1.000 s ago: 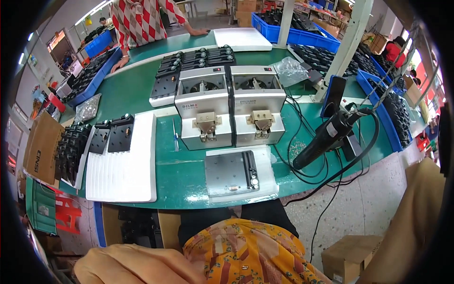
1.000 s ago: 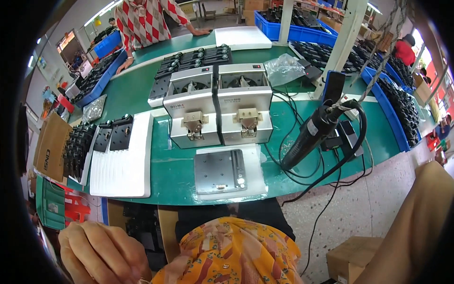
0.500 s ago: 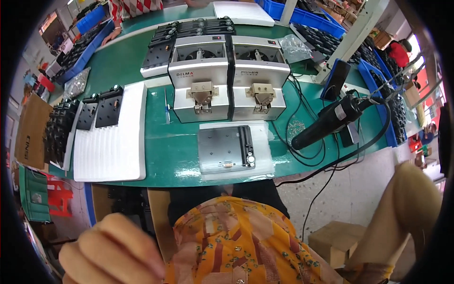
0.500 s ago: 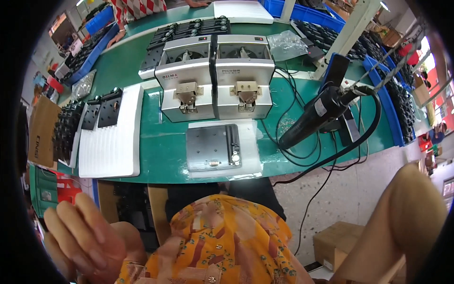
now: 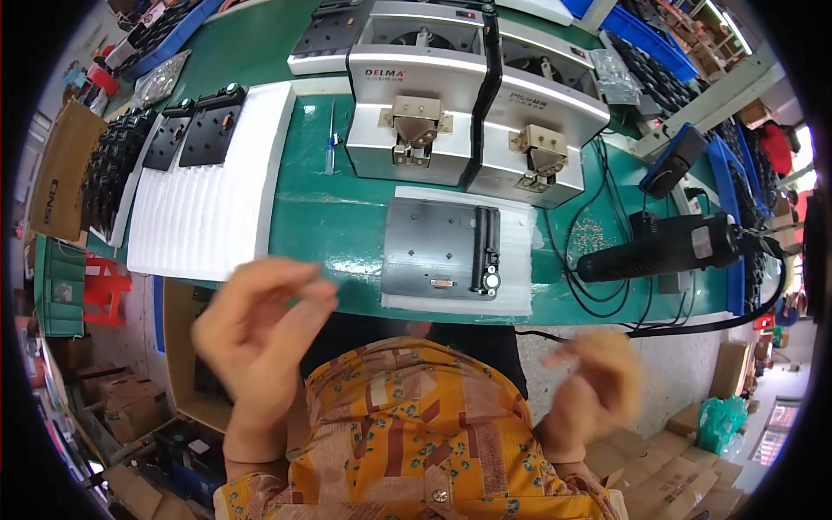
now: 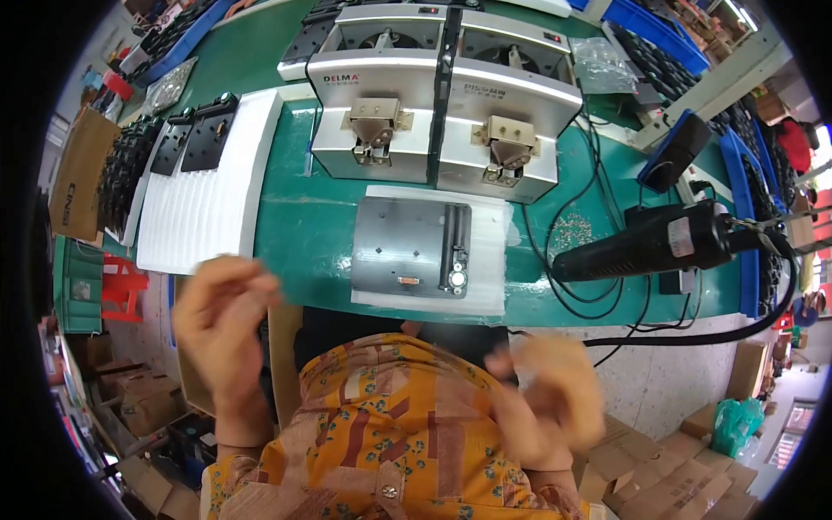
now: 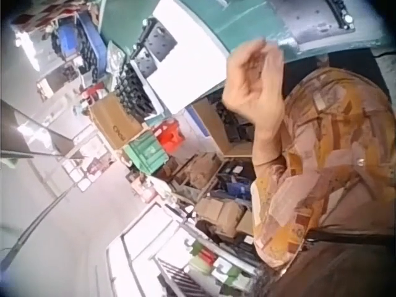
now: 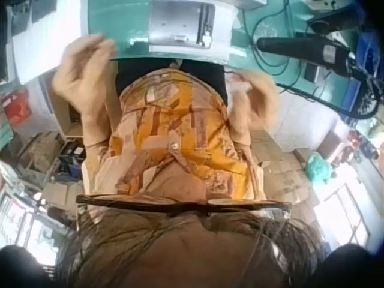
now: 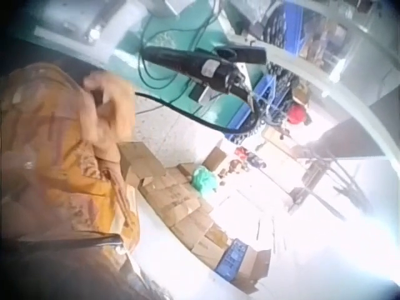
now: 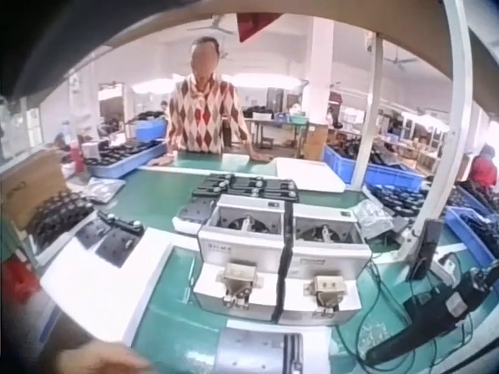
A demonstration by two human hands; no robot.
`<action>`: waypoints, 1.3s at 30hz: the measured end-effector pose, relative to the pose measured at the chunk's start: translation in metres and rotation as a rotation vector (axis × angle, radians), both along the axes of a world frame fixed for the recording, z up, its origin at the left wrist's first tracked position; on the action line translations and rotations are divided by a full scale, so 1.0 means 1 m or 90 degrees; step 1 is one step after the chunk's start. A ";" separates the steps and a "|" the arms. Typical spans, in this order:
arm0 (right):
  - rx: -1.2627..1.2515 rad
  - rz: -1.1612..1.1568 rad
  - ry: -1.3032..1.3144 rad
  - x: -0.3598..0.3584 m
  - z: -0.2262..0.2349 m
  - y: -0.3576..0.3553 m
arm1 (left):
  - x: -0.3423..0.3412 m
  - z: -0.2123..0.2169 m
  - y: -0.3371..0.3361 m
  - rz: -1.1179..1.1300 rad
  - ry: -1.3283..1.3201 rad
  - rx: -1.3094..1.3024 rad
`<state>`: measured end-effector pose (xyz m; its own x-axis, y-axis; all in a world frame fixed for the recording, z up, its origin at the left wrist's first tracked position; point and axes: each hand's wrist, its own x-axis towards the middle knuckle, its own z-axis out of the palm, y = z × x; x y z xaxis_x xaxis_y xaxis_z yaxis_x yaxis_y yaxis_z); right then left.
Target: The person fastens electronic components onto a black plastic housing with an electric screwdriver, driving screws into the housing to secure the components.
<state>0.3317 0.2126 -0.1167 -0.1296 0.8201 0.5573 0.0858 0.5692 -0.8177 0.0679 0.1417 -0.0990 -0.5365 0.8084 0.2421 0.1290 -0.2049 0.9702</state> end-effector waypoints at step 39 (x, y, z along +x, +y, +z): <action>-0.509 0.258 0.163 -0.030 -0.035 0.048 | -0.005 -0.071 -0.005 -0.154 -0.420 -0.145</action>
<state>0.3013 0.2607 -0.1512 -0.4417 0.8913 -0.1027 -0.2328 -0.2244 -0.9463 0.0634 0.1368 -0.1702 -0.3129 0.9144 -0.2568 -0.5188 0.0620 0.8526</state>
